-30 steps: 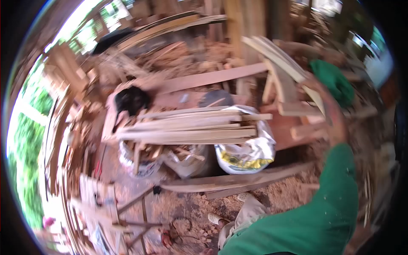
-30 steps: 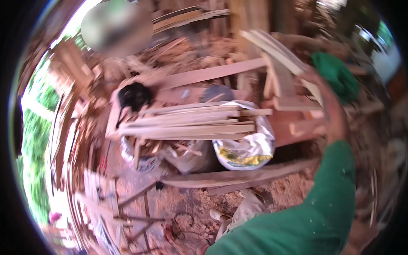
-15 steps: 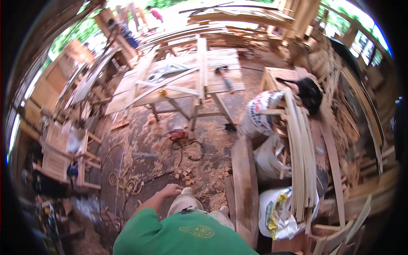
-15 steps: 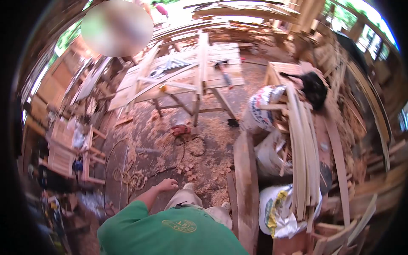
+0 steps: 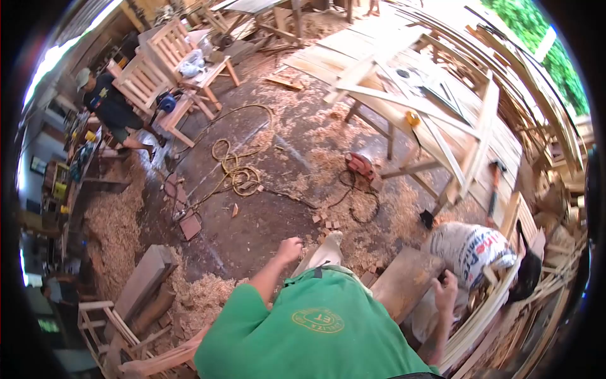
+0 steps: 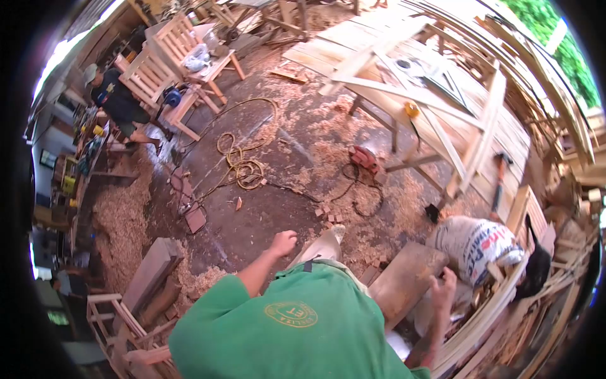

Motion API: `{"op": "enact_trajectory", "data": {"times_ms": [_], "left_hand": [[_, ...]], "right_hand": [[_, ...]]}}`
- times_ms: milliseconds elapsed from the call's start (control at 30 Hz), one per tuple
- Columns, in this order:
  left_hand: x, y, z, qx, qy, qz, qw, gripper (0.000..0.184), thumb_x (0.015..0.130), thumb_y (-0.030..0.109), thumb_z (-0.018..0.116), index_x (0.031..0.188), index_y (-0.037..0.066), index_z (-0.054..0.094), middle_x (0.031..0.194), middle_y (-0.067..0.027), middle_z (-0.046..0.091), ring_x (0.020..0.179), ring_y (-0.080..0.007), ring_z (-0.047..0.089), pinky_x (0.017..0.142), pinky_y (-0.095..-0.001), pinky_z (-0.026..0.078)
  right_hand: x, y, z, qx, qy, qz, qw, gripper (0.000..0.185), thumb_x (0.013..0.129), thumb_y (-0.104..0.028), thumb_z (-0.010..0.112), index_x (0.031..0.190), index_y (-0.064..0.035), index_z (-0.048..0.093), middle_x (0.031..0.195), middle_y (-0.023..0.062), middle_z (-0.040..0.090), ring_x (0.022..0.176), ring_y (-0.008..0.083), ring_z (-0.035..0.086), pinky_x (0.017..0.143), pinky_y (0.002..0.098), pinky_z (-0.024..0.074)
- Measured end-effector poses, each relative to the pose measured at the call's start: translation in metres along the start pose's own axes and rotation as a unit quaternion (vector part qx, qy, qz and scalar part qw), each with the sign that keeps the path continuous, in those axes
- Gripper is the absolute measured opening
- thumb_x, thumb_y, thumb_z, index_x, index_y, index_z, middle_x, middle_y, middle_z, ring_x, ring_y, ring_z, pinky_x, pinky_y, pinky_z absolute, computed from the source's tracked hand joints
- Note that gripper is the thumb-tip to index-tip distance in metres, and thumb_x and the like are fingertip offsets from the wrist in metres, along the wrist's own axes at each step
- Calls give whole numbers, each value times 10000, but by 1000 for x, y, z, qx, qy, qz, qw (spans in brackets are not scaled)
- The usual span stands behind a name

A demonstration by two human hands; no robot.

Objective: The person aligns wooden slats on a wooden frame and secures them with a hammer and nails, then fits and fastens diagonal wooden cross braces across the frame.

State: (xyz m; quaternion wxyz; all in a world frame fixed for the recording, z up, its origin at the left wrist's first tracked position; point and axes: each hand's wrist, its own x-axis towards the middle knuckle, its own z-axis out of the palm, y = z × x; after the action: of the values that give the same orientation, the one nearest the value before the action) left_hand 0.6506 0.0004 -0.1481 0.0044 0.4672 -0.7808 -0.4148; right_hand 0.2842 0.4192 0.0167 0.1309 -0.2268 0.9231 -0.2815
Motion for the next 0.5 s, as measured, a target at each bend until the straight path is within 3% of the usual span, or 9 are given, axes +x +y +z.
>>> {"op": "enact_trajectory", "data": {"times_ms": [33,67,100,133,200,267,300,367,500], "left_hand": [[15,27,3,-26,40,18,999,293,835,194,536,1035,81,719,1054,-198,690,1012,-386,649,890,-461,518],[45,35,21,59,61,81,993,310,850,179,529,1088,96,709,1076,-177,687,1011,-377,643,894,-445,517],[65,63,35,-27,98,72,992,319,868,175,529,1117,54,688,1131,-151,666,1074,-343,608,955,-421,484],[79,114,19,19,38,143,989,296,880,163,540,1081,8,692,1176,-135,645,1163,-338,548,1022,-403,433],[118,202,15,-3,92,233,968,322,896,173,556,1127,-26,660,1267,-158,586,1257,-357,471,1069,-412,386],[181,266,39,1,200,303,932,385,909,182,563,1225,-36,592,1318,-210,525,1289,-394,433,1093,-446,358],[201,306,34,-3,186,314,931,472,929,216,566,1317,-46,509,1382,-244,461,1333,-385,390,1125,-470,309],[245,363,42,41,152,275,949,647,949,288,561,1460,-41,339,1518,-231,309,1436,-379,233,1172,-486,236],[311,415,73,43,168,252,952,752,869,265,646,1471,-27,303,1532,-229,268,1436,-408,191,1181,-530,150]], "right_hand": [[38,-23,-12,27,-24,-30,999,511,789,-128,759,1230,51,573,1247,230,584,1110,359,570,983,421,449],[74,-15,-13,-64,50,-99,992,493,796,-148,769,1213,46,589,1159,201,634,1001,319,622,884,391,497],[98,-58,-36,-97,49,-102,989,482,799,-150,766,1198,57,592,1163,216,632,1003,332,627,883,404,498],[131,-70,-49,-98,57,-161,981,492,798,-149,761,1202,68,582,1141,225,639,999,339,629,882,415,494],[185,-88,-78,-142,26,-170,975,482,829,-166,740,1227,47,572,1072,229,661,1004,353,632,885,413,500],[242,-91,-98,-94,6,-193,977,492,848,-151,722,1280,5,549,1137,210,647,1009,307,642,875,396,503],[264,-125,-115,-69,1,-190,979,490,827,-175,736,1257,-1,578,1199,227,618,1101,362,613,940,406,479],[317,-162,-137,-40,25,-200,979,487,828,-191,747,1242,5,581,1167,190,621,1056,311,637,897,390,505],[445,-207,-145,31,46,-259,964,450,872,-249,728,1232,-8,608,1177,180,631,1035,267,647,862,366,526]]}}
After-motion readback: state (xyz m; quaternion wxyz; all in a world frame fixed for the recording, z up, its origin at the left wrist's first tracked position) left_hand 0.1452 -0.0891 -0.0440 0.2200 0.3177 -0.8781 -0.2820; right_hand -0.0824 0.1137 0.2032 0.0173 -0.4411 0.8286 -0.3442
